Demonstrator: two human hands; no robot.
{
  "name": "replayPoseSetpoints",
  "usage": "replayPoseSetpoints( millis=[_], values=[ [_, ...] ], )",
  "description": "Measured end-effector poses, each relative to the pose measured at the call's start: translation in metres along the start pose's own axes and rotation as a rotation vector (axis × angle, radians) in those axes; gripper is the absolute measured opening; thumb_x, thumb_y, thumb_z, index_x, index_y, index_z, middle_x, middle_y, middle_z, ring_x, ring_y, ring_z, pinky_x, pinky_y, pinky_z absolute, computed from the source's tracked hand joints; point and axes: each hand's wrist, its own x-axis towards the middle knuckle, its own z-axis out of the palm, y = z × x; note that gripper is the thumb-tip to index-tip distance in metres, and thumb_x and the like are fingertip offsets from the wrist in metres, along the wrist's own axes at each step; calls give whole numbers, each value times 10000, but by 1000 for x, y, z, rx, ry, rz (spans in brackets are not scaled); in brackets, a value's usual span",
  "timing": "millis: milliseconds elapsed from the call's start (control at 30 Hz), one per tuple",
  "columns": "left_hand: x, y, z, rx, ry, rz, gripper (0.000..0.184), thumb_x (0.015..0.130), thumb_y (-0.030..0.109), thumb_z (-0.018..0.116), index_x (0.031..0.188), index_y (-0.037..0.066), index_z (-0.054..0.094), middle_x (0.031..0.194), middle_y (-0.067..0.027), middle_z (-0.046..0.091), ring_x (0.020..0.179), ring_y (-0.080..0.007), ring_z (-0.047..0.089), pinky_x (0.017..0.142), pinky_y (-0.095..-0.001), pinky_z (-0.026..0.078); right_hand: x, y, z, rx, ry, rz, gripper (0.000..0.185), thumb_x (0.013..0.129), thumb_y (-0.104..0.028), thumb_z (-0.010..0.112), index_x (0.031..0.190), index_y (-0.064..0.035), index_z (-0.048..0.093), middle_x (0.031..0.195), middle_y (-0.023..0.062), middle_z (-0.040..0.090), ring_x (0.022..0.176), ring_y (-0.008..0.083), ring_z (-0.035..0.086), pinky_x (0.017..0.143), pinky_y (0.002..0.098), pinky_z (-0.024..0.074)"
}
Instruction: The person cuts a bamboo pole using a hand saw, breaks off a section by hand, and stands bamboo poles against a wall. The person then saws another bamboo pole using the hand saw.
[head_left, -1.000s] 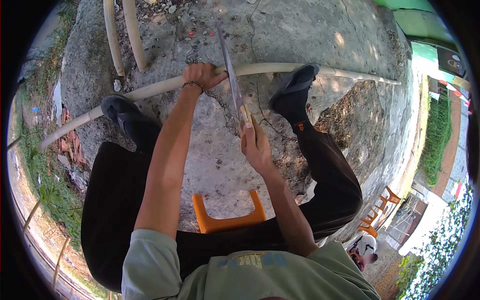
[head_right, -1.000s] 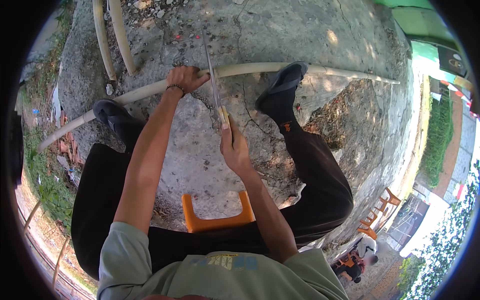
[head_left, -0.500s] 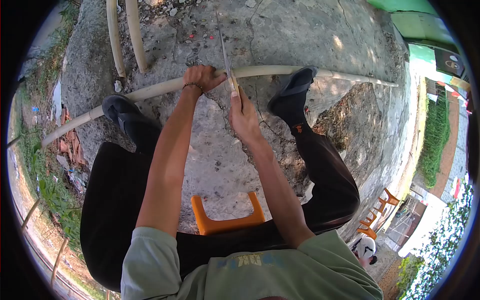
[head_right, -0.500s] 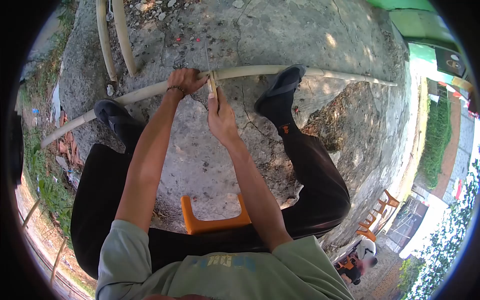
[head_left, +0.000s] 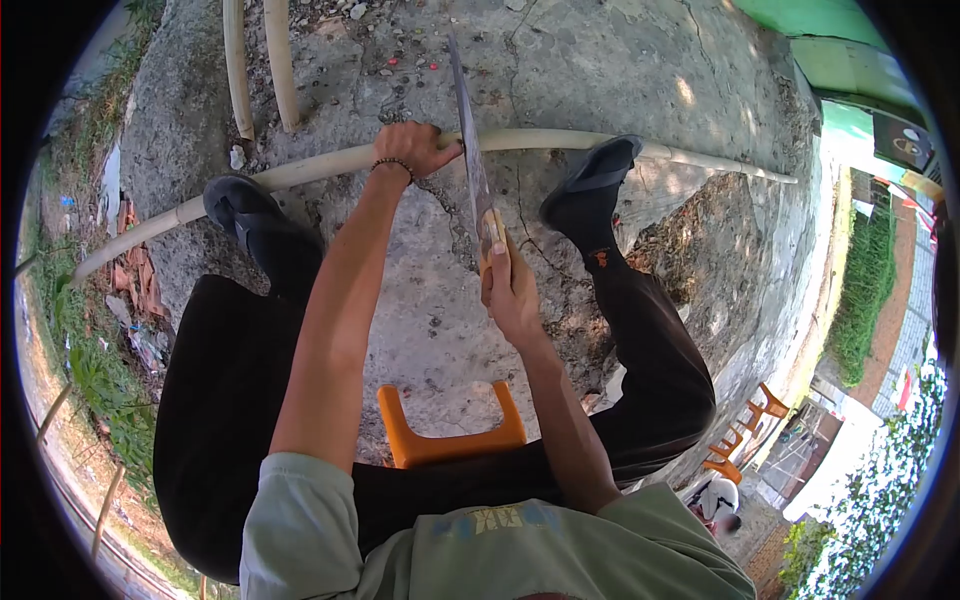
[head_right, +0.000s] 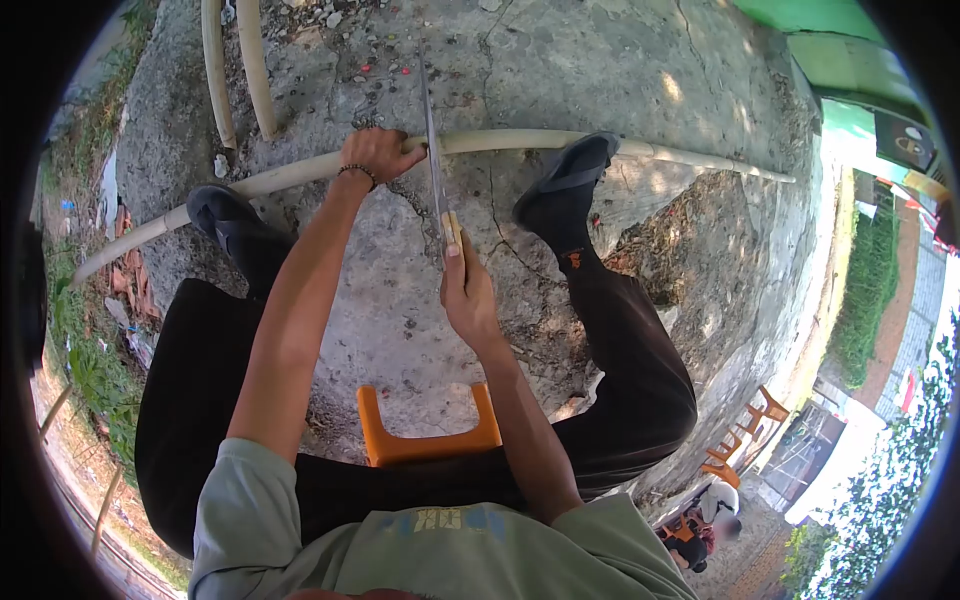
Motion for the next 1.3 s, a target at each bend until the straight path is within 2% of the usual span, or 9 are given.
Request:
replayPoseSetpoints(
  millis=[167,333,433,633,700,800,967,1167,1300],
  values=[
    [0,-8,17,-3,227,72,585,853,690,533,941,162,770,853,-158,732,859,-333,714,777,-474,547,67,-24,11,-47,-9,-91,549,1078,-425,363,1370,27,475,646,-21,452,513,38,426,462,266,351],
    [-4,-3,7,-54,140,17,542,854,659,545,941,174,772,828,-146,730,840,-332,716,765,-466,551,-35,3,-16,-66,-15,53,565,1087,-364,362,1471,49,392,620,-13,478,522,44,448,480,275,381],
    [-1,-1,-2,-36,-1,25,606,821,711,568,977,162,772,934,-132,741,891,-307,719,779,-446,553,-83,34,-17,-195,27,59,593,1088,-364,335,1504,57,341,617,1,504,527,58,480,494,275,403],
    [-1,-6,10,-25,87,23,641,823,750,543,954,162,762,934,-125,730,905,-298,709,786,-431,547,45,4,15,-296,68,-156,619,1074,-400,341,1484,64,364,629,60,542,518,131,524,516,311,422],
    [-4,-10,21,5,307,87,658,820,768,529,946,164,758,941,-132,724,916,-290,705,789,-423,546,69,-22,24,-262,60,-171,620,1071,-399,349,1476,71,366,637,61,531,512,145,515,518,315,414],
    [-1,-6,13,-33,153,38,610,800,734,578,932,168,763,880,-113,702,871,-317,683,785,-457,517,28,-10,5,-154,37,-35,613,1074,-399,339,1470,69,377,641,34,508,514,106,489,498,295,399],
    [-5,-7,18,-49,191,34,591,787,725,595,961,184,761,865,-117,695,886,-297,677,789,-442,511,-72,27,-11,-47,58,33,601,1074,-409,358,1459,50,405,638,-19,450,524,36,428,459,249,361],
    [-1,-6,14,-37,194,55,581,784,717,602,965,187,757,905,-124,714,879,-292,692,780,-452,530,45,-15,13,-193,43,-103,604,1073,-424,361,1460,36,415,641,-12,452,503,43,401,452,265,349],
    [-6,-8,-2,37,76,138,492,797,617,664,984,169,745,901,-106,730,858,-292,711,783,-440,557,20,-17,-2,-56,-2,-31,599,1075,-431,352,1452,28,432,658,-19,461,530,33,405,471,255,352]
  ],
)
